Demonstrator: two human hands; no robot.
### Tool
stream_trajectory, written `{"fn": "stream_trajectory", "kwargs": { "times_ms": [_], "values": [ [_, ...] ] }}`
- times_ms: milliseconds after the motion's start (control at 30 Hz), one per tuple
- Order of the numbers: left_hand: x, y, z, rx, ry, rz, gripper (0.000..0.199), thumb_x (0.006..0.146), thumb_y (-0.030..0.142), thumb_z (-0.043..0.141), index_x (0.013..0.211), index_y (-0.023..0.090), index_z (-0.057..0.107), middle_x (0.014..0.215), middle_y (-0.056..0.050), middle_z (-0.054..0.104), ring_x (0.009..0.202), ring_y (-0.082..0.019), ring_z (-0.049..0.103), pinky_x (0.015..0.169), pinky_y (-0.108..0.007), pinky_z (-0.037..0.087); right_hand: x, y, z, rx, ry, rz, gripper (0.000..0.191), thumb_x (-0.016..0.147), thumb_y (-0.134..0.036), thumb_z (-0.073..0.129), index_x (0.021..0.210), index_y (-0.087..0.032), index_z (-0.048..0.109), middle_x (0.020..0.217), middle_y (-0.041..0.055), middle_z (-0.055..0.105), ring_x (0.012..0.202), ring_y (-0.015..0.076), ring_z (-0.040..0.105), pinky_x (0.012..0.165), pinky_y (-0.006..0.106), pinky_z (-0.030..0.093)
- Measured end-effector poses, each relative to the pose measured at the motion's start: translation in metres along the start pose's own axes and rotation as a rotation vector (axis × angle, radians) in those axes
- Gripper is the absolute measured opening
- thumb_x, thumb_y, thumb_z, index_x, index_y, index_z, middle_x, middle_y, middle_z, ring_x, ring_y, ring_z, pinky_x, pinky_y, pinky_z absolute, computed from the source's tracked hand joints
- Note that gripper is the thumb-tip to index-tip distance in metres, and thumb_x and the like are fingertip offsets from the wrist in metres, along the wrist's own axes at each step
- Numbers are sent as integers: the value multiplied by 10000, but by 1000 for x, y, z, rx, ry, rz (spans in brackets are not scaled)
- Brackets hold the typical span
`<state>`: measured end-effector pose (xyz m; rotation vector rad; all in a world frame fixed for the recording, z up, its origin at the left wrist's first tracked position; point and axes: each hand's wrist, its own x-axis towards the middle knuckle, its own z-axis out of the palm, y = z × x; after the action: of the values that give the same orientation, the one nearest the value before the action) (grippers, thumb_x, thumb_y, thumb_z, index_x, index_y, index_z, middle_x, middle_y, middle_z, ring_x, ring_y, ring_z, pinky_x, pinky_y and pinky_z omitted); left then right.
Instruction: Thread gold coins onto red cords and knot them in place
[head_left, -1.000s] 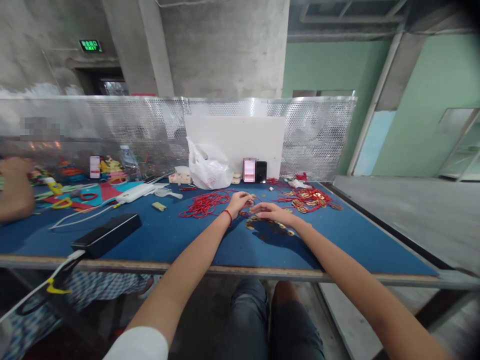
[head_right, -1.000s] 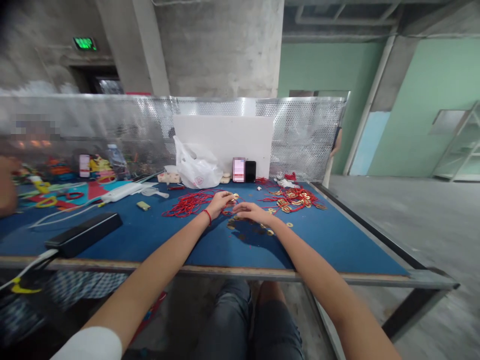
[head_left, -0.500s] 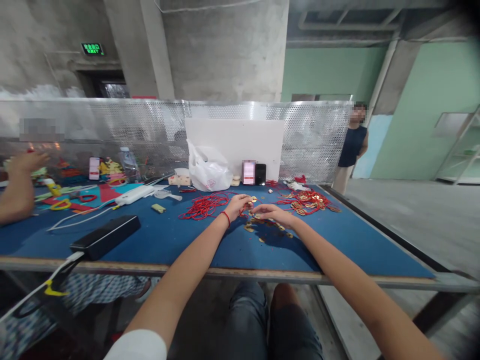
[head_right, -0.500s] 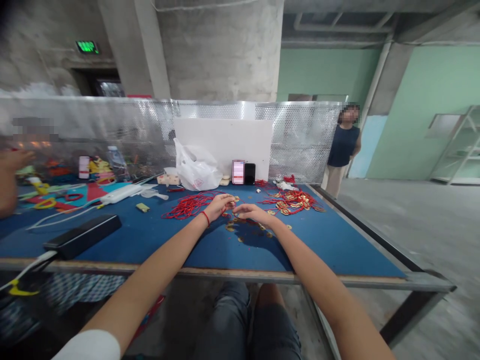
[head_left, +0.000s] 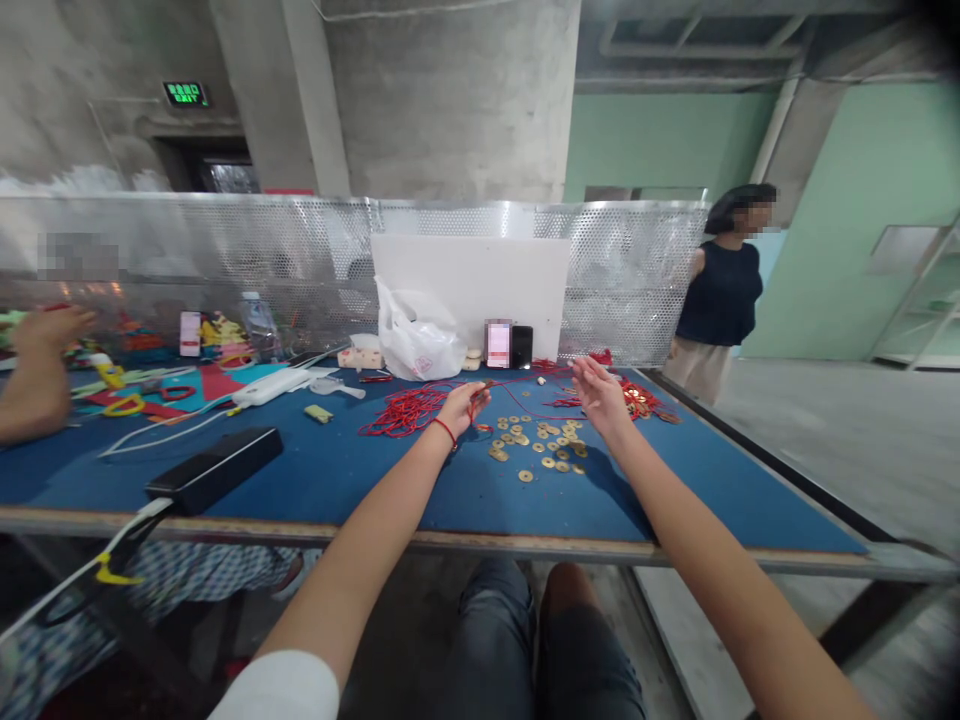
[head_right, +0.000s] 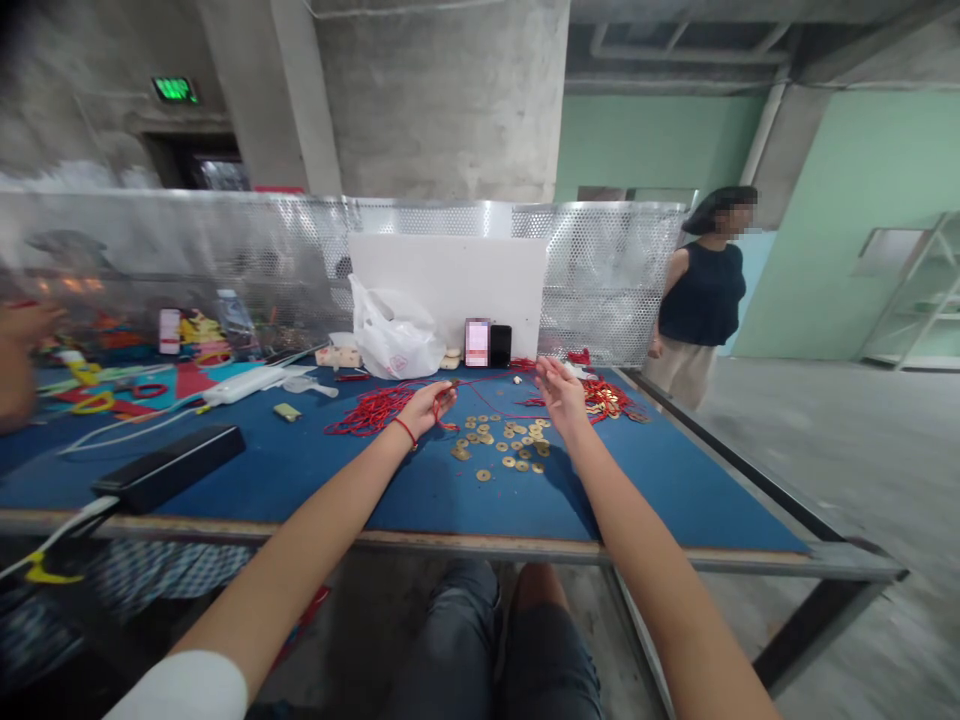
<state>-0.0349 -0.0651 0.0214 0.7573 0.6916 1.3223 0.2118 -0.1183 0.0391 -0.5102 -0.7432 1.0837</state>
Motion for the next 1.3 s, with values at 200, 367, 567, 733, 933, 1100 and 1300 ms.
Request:
{"fn": "stream_trajectory", "kwargs": {
  "times_ms": [200, 367, 567, 733, 933, 1100, 1300],
  "values": [
    [-4, 0, 2, 92, 0, 29, 107, 703, 27, 640, 658, 109, 588, 595, -3, 623, 535, -71, 591, 628, -216, 524, 13, -7, -17, 7, 290, -51, 75, 839, -135, 539, 849, -168, 606, 794, -11, 691, 641, 45, 622, 617, 150, 492],
    [-9, 0, 5, 145, -5, 56, 132, 691, 40, 656, 643, 118, 561, 565, 11, 604, 526, -72, 593, 631, -217, 520, 12, -7, -17, -218, 434, -121, 181, 871, -155, 463, 796, -141, 627, 581, -55, 578, 393, 25, 418, 414, 137, 362],
    [-8, -2, 5, 234, -26, 62, 123, 656, 73, 703, 663, 110, 585, 560, -2, 611, 528, -84, 594, 615, -230, 517, 11, -13, -15, -75, 480, 4, 267, 920, -152, 382, 758, -140, 594, 562, -43, 536, 485, 37, 511, 533, 140, 465],
    [-7, -6, 5, 314, -42, 97, 118, 644, 69, 705, 657, 101, 592, 566, -12, 619, 519, -83, 580, 592, -229, 512, 9, -13, -11, -8, 320, 21, 189, 885, -111, 434, 780, -135, 589, 515, -74, 441, 406, 13, 395, 527, 119, 457],
    [-9, -16, 11, 421, -125, 135, 121, 644, 92, 711, 634, 102, 590, 569, -13, 611, 517, -90, 577, 612, -254, 508, -13, 12, 12, -615, -151, -41, 281, 793, -401, 541, 716, -141, 616, 473, -74, 333, 377, 54, 278, 380, 197, 268],
    [-18, -23, 23, 547, -188, 203, 83, 670, 65, 656, 638, 109, 593, 605, -23, 631, 529, -109, 593, 612, -263, 498, -29, 35, 26, -975, -557, 10, 358, 799, -398, 446, 564, -152, 558, 425, -52, 310, 422, 83, 277, 435, 233, 209],
    [-26, -26, 32, 684, -232, 309, 84, 684, 82, 639, 632, 125, 590, 573, -9, 612, 498, -119, 581, 575, -263, 487, -32, 42, 25, -1084, -657, 88, 323, 766, -282, 415, 496, -151, 536, 379, -47, 306, 427, 89, 278, 462, 242, 210]
  ]
}}
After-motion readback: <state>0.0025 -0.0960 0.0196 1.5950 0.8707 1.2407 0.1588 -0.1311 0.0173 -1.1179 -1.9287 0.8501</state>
